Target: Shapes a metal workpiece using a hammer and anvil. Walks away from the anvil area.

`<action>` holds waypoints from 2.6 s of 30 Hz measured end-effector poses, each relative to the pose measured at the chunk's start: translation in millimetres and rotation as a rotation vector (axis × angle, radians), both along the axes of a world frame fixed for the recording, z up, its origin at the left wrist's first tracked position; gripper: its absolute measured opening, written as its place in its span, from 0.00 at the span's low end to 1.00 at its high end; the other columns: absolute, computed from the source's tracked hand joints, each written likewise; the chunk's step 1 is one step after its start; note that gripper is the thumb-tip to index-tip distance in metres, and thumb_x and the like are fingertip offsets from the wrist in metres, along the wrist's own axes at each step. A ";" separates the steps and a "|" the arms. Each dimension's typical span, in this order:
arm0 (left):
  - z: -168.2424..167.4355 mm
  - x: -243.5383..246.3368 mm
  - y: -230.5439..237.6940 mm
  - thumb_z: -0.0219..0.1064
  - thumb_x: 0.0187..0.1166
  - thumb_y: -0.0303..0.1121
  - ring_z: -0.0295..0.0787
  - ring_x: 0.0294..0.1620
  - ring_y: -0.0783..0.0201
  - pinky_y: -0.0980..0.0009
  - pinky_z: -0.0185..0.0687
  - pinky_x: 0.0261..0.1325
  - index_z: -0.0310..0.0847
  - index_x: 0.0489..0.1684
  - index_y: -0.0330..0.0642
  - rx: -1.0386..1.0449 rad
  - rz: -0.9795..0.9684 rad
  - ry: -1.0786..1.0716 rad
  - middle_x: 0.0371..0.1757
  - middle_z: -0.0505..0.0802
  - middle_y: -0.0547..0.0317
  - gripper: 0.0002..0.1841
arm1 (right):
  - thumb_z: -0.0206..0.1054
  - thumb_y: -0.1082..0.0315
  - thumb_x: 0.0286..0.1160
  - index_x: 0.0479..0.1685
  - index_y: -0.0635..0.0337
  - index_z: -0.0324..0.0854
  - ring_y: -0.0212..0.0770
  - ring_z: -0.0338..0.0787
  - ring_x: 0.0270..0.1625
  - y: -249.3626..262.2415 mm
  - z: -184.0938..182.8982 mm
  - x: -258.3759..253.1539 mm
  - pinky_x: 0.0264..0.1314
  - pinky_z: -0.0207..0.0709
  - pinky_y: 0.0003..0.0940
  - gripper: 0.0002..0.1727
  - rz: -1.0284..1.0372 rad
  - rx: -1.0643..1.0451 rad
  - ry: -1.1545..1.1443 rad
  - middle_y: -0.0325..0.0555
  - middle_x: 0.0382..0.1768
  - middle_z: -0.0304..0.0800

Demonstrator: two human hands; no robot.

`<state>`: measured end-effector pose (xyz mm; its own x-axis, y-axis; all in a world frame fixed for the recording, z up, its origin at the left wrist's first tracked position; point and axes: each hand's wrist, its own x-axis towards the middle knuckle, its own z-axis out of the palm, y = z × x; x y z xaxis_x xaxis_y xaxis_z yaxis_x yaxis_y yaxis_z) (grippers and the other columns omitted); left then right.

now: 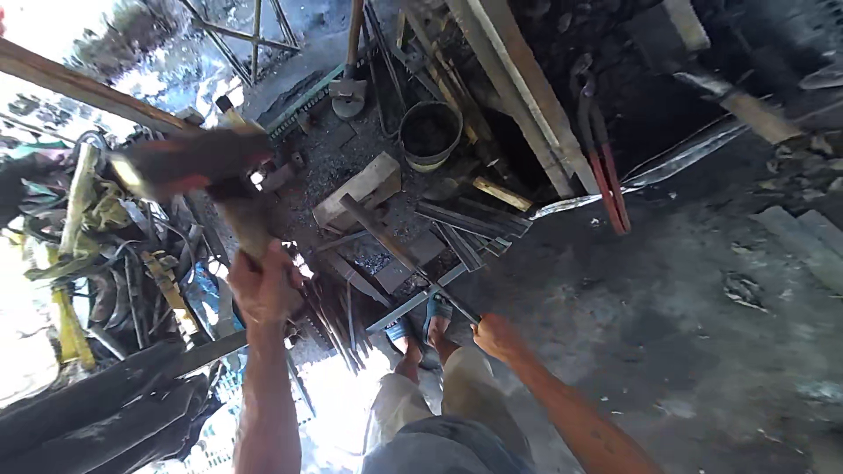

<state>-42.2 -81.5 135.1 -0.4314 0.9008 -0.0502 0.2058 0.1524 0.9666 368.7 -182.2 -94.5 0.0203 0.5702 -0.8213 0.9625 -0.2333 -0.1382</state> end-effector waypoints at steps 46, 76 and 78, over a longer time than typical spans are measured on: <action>-54.8 -20.9 45.0 0.73 0.78 0.43 0.91 0.21 0.57 0.53 0.92 0.28 0.80 0.58 0.41 -0.272 0.023 0.400 0.26 0.92 0.55 0.19 | 0.67 0.52 0.73 0.55 0.64 0.82 0.64 0.91 0.59 71.4 -8.1 -78.1 0.51 0.84 0.67 0.23 -0.059 -0.016 0.027 0.65 0.57 0.88; -83.9 13.2 70.5 0.70 0.82 0.44 0.90 0.31 0.55 0.52 0.91 0.38 0.75 0.61 0.29 0.117 0.102 0.504 0.35 0.90 0.46 0.25 | 0.66 0.56 0.74 0.53 0.62 0.83 0.62 0.90 0.61 141.0 4.6 -150.6 0.53 0.83 0.65 0.19 -0.018 -0.062 0.067 0.62 0.58 0.89; -179.7 -2.2 41.4 0.67 0.82 0.44 0.94 0.39 0.49 0.42 0.90 0.46 0.74 0.72 0.37 -0.495 -0.023 0.508 0.43 0.93 0.42 0.26 | 0.66 0.57 0.73 0.51 0.62 0.83 0.62 0.90 0.61 143.5 0.0 -149.6 0.52 0.83 0.65 0.18 0.001 -0.057 0.079 0.62 0.58 0.89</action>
<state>-44.4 -40.1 -44.7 -0.4910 0.8334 -0.2535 0.6211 0.5390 0.5690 219.0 -38.7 -94.5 -0.0460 0.5220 -0.8517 0.9494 -0.2424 -0.1998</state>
